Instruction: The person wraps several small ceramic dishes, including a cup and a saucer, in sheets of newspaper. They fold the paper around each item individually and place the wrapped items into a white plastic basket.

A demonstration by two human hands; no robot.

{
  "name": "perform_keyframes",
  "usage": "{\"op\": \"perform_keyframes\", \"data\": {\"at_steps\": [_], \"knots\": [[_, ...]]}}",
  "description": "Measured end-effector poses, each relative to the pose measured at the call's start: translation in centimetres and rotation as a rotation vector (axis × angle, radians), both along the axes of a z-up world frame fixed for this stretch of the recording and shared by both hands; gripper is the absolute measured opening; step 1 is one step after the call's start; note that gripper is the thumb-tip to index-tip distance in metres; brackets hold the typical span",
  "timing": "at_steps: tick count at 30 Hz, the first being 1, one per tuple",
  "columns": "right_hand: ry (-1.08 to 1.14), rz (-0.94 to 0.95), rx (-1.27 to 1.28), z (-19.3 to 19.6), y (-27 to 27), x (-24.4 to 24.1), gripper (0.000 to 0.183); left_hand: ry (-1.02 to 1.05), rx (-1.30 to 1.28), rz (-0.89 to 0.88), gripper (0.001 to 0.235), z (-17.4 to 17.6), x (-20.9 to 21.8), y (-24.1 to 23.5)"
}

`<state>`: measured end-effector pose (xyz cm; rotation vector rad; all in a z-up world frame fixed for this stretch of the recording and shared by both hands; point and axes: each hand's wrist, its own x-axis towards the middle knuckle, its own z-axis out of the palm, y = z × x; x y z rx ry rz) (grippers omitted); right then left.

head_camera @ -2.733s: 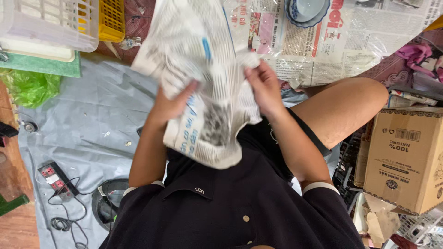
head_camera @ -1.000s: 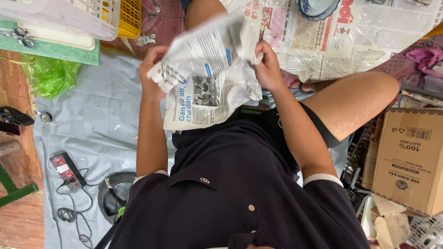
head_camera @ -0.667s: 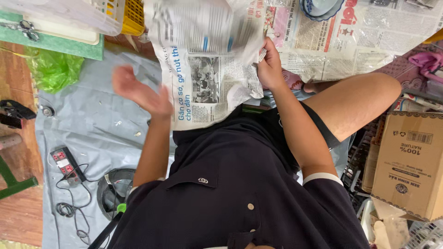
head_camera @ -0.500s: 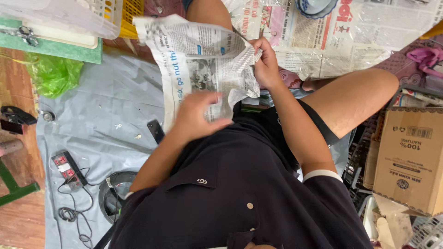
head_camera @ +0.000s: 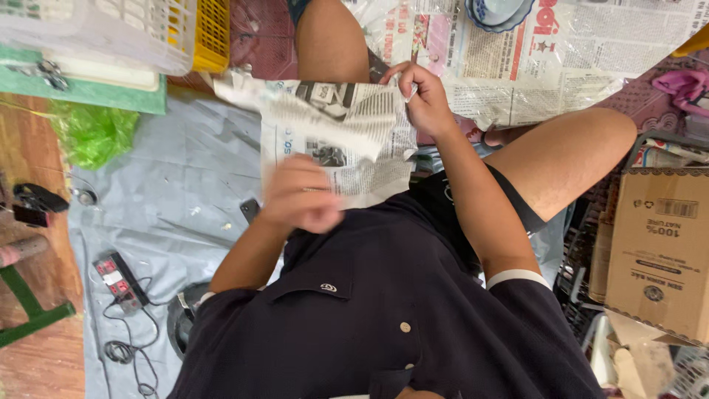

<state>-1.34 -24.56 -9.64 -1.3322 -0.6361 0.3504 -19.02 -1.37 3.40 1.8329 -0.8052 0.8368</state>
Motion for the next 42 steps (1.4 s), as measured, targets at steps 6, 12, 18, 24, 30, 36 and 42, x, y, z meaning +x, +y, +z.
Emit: {"op": "perform_keyframes", "data": {"at_steps": [6,12,18,24,30,36,42], "knots": [[-0.004,0.008,-0.031,0.0,0.2,-0.5,0.026,0.288,0.637,0.381,0.065,5.2,2.6,4.9],[-0.047,-0.053,-0.06,0.0,0.6,-0.8,0.023,0.501,0.648,0.195,0.067,0.8,0.1,2.3],[0.155,-0.254,0.019,-1.1,1.9,-2.2,0.029,0.58,0.645,0.24,0.063,-2.1,-3.3,-2.9],[0.511,-0.328,0.121,-1.0,0.9,-2.7,0.03,0.664,0.518,0.335,0.077,-1.9,-4.2,-4.3],[-0.032,-0.122,-0.351,5.8,-1.1,-5.4,0.027,0.586,0.455,0.407,0.076,-1.7,-4.0,-4.6],[-0.372,-0.245,-0.494,7.4,-1.4,-5.8,0.03,0.532,0.464,0.42,0.067,-1.6,-3.7,-4.8],[0.437,0.001,-0.358,3.3,-0.6,-5.9,0.051,0.519,0.481,0.415,0.067,-1.3,-3.5,-4.4]]}}
